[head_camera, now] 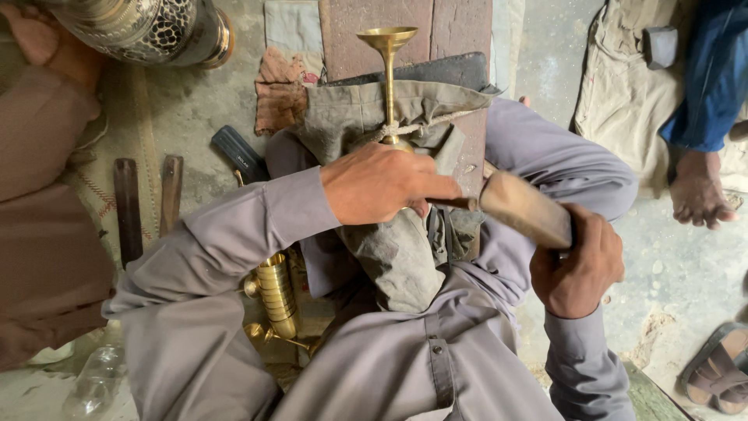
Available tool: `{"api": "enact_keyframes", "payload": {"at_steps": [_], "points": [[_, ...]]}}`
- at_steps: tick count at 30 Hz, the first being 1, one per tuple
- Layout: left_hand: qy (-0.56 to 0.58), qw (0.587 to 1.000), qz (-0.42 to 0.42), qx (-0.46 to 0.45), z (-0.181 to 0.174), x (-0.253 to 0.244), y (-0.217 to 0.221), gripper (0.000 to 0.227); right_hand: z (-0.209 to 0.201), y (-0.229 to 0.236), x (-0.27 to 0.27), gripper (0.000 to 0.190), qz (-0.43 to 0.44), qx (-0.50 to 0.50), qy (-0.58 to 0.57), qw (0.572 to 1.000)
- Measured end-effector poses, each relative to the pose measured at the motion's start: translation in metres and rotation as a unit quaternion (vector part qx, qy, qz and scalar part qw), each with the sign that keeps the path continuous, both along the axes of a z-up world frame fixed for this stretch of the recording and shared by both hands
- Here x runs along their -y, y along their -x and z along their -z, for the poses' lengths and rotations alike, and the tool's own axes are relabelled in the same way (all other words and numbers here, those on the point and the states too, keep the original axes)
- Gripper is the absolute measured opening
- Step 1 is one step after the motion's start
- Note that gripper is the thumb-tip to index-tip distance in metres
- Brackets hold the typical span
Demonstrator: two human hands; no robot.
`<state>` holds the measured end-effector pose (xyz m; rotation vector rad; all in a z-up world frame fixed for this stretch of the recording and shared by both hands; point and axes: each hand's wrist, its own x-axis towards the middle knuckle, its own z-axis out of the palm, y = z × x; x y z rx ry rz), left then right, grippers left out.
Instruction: The person sits on the floor and uses a hammer and a metal punch to shape a brass candlestick holder. They repeatedly strike the punch against the body of the holder, rotating the object to work on different areas.
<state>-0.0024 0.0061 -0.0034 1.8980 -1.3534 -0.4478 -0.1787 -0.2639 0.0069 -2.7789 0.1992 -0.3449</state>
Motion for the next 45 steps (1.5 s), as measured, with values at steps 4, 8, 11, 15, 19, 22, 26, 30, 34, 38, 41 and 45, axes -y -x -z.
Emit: {"api": "enact_keyframes", "payload": {"at_steps": [4,8,11,15,19,22,26,30,34,38,41,45], "points": [[0.025,0.99,-0.135,-0.044,-0.002,-0.015,0.002,0.025,-0.002,0.0,0.007,0.037,0.04,-0.016,-0.151,0.988],[-0.013,0.942,-0.332,0.04,-0.004,-0.055,0.029,0.03,0.001,0.003,0.009,0.031,0.055,-0.009,-0.236,0.97],[-0.046,0.917,-0.395,0.027,0.015,-0.056,0.046,0.033,0.002,0.005,0.015,0.033,0.049,0.005,-0.237,0.97],[-0.065,0.908,-0.412,-0.019,0.035,-0.048,0.051,0.025,0.003,0.008,0.03,0.031,0.039,0.011,-0.268,0.962],[-0.01,0.884,-0.466,-0.041,0.024,-0.047,0.044,0.016,0.009,0.013,0.041,0.035,0.055,0.009,-0.315,0.947],[0.033,0.899,-0.436,0.01,0.012,-0.038,0.035,0.014,0.011,0.015,0.043,0.04,0.059,-0.01,-0.333,0.941],[0.064,0.908,-0.411,0.05,-0.004,-0.023,0.028,0.015,0.003,0.008,0.042,0.05,0.044,-0.189,-0.197,0.961],[0.058,0.903,-0.417,0.09,-0.009,-0.018,0.024,0.016,0.008,0.001,0.016,0.062,-0.033,-0.215,-0.101,0.971],[0.061,0.898,-0.42,0.115,-0.007,-0.022,0.022,0.016,0.017,-0.017,-0.034,0.048,-0.115,-0.076,-0.195,0.971],[0.061,0.903,-0.419,0.072,0.002,-0.019,0.027,0.016,0.035,-0.058,-0.102,0.077,-0.196,-0.008,-0.238,0.951],[0.056,0.902,-0.424,0.05,0.005,-0.02,0.028,0.017,0.04,-0.086,-0.132,0.087,-0.163,-0.069,-0.243,0.954],[0.064,0.894,-0.435,0.091,0.012,-0.032,0.021,0.019,0.013,-0.106,-0.103,0.083,-0.183,-0.02,-0.162,0.969]]}}
